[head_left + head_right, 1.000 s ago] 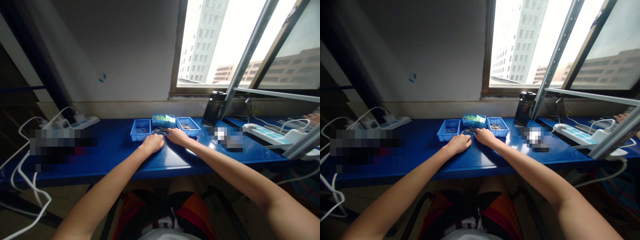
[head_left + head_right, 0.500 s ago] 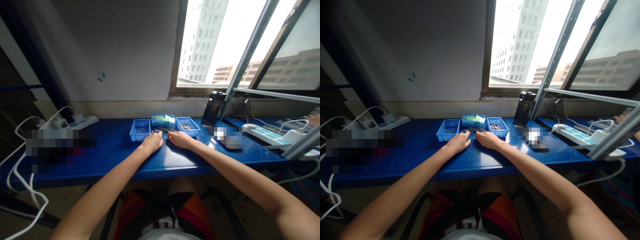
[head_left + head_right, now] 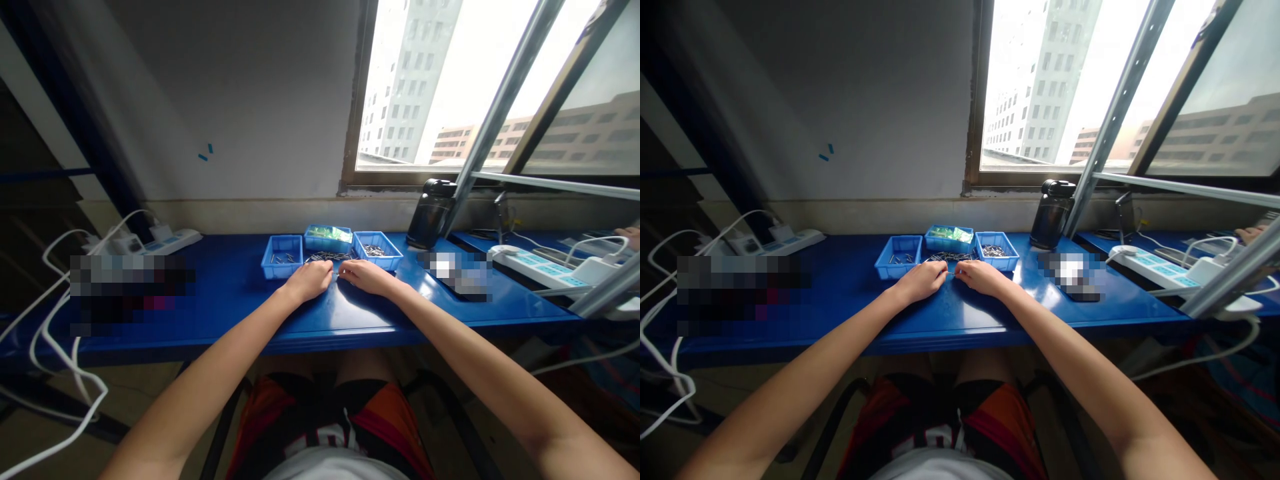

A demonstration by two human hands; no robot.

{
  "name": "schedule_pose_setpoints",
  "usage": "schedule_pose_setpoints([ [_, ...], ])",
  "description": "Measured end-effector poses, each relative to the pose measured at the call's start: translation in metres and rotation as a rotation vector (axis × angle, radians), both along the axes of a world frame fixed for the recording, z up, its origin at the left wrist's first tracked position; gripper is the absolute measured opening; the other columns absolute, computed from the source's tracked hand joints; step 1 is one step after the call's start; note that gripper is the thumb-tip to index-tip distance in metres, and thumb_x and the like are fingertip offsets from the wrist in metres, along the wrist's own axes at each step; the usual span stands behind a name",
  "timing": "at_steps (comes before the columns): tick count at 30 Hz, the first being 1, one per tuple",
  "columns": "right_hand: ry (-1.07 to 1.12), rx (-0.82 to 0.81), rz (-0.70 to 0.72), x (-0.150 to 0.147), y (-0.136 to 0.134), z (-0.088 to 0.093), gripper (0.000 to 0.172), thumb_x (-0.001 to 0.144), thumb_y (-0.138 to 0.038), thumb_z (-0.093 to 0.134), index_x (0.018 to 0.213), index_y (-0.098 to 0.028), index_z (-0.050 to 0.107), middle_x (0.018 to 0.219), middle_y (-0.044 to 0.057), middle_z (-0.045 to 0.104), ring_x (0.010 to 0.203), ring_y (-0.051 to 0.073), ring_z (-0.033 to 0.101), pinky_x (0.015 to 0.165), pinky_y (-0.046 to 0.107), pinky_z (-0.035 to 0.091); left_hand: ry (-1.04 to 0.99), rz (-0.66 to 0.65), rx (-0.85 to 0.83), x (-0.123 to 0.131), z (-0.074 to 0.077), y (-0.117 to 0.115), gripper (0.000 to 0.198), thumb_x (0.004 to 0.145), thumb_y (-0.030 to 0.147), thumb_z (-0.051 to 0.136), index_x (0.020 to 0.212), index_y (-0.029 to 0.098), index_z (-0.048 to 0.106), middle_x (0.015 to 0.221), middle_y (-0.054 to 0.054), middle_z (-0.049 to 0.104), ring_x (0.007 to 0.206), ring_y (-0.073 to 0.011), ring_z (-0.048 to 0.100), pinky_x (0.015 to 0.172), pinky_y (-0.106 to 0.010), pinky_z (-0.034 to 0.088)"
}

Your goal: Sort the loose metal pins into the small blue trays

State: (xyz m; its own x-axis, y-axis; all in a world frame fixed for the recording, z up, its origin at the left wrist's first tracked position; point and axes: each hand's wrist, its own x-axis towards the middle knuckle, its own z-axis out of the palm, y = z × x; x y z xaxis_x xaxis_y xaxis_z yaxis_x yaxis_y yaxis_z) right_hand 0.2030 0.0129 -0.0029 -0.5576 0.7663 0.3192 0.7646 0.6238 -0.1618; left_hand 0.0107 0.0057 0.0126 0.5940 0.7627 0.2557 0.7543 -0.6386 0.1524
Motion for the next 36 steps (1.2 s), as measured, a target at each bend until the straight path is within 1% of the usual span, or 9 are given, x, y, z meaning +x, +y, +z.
schedule_pose_setpoints([
  [5, 0.148, 0.011, 0.076, -0.0017, 0.0001, -0.0004, 0.021, 0.088, -0.026, 0.042, 0.094, -0.017, 0.059, 0.089, 0.006, 0.064, 0.079, 0.014, 0.058, 0.07, 0.023, 0.042, -0.052, -0.032, 0.036, 0.0012, 0.0018, -0.0012, 0.024, 0.088, 0.032, 0.039, 0.1, 0.019, 0.056, 0.096, -0.006, 0.061, 0.088, -0.0177, 0.059, 0.076, -0.025, 0.046],
  [7, 0.194, 0.02, 0.089, -0.0033, -0.0015, 0.001, 0.021, 0.088, -0.027, 0.042, 0.093, -0.016, 0.06, 0.087, 0.006, 0.064, 0.077, 0.014, 0.058, 0.068, 0.023, 0.042, -0.066, -0.056, 0.038, 0.0005, 0.0012, 0.0006, 0.025, 0.088, 0.031, 0.04, 0.102, 0.019, 0.057, 0.098, -0.006, 0.061, 0.089, -0.017, 0.059, 0.077, -0.025, 0.046],
  [11, 0.211, 0.017, 0.088, -0.0053, -0.0039, 0.0033, 0.023, 0.087, -0.031, 0.044, 0.091, -0.016, 0.061, 0.084, 0.005, 0.065, 0.072, 0.013, 0.057, 0.065, 0.022, 0.04, -0.088, -0.1, 0.065, -0.0007, -0.0006, 0.0042, 0.022, 0.087, 0.026, 0.041, 0.1, 0.02, 0.058, 0.098, -0.004, 0.061, 0.091, -0.0161, 0.058, 0.079, -0.025, 0.046],
  [16, 0.151, 0.015, 0.06, -0.0048, -0.0034, 0.0033, 0.024, 0.087, -0.032, 0.044, 0.083, -0.016, 0.061, 0.076, 0.004, 0.064, 0.064, 0.011, 0.054, 0.059, 0.02, 0.037, -0.122, -0.164, 0.122, -0.0004, 0.0007, 0.0016, 0.017, 0.084, 0.025, 0.044, 0.095, 0.02, 0.056, 0.094, -0.003, 0.061, 0.085, -0.0161, 0.059, 0.073, -0.024, 0.046],
  [18, 0.121, 0.017, 0.045, -0.004, -0.0033, 0.0032, 0.022, 0.086, -0.032, 0.045, 0.085, -0.016, 0.061, 0.072, 0.003, 0.063, 0.061, 0.011, 0.052, 0.058, 0.02, 0.036, -0.12, -0.15, 0.121, -0.0004, 0.0016, -0.0001, 0.015, 0.082, 0.025, 0.046, 0.092, 0.019, 0.055, 0.09, -0.003, 0.061, 0.082, -0.0167, 0.06, 0.069, -0.024, 0.046],
  [21, 0.112, 0.015, 0.011, -0.0029, -0.0042, 0.0037, 0.02, 0.084, -0.031, 0.048, 0.092, -0.018, 0.061, 0.068, 0.001, 0.061, 0.058, 0.01, 0.051, 0.056, 0.02, 0.036, -0.093, -0.075, 0.087, -0.0008, 0.0014, -0.0002, 0.014, 0.081, 0.027, 0.047, 0.091, 0.019, 0.054, 0.082, -0.003, 0.062, 0.076, -0.0177, 0.06, 0.065, -0.024, 0.045],
  [24, 0.123, 0.013, 0.0, -0.0027, -0.0057, 0.0052, 0.021, 0.083, -0.032, 0.049, 0.095, -0.018, 0.06, 0.067, 0.001, 0.061, 0.058, 0.01, 0.052, 0.057, 0.02, 0.036, -0.07, -0.026, 0.063, -0.0014, -0.0009, 0.0024, 0.014, 0.082, 0.028, 0.046, 0.088, 0.019, 0.053, 0.081, -0.005, 0.063, 0.074, -0.0181, 0.06, 0.062, -0.024, 0.044],
  [31, 0.064, -0.001, 0.024, -0.0014, -0.0049, 0.0056, 0.024, 0.087, -0.031, 0.043, 0.09, -0.018, 0.062, 0.064, 0.002, 0.061, 0.057, 0.011, 0.052, 0.056, 0.02, 0.036, -0.066, -0.028, 0.013, -0.0007, -0.0034, 0.0043, 0.017, 0.084, 0.029, 0.043, 0.087, 0.018, 0.055, 0.084, -0.007, 0.064, 0.077, -0.0183, 0.06, 0.065, -0.024, 0.044],
  [36, 0.074, -0.022, 0.055, 0.0011, -0.001, 0.002, 0.023, 0.088, -0.028, 0.042, 0.092, -0.018, 0.062, 0.075, 0.004, 0.066, 0.066, 0.013, 0.058, 0.062, 0.021, 0.038, -0.092, -0.061, 0.046, 0.0003, -0.002, 0.0028, 0.015, 0.084, 0.028, 0.043, 0.087, 0.017, 0.054, 0.084, -0.006, 0.062, 0.077, -0.0178, 0.06, 0.067, -0.025, 0.045],
])
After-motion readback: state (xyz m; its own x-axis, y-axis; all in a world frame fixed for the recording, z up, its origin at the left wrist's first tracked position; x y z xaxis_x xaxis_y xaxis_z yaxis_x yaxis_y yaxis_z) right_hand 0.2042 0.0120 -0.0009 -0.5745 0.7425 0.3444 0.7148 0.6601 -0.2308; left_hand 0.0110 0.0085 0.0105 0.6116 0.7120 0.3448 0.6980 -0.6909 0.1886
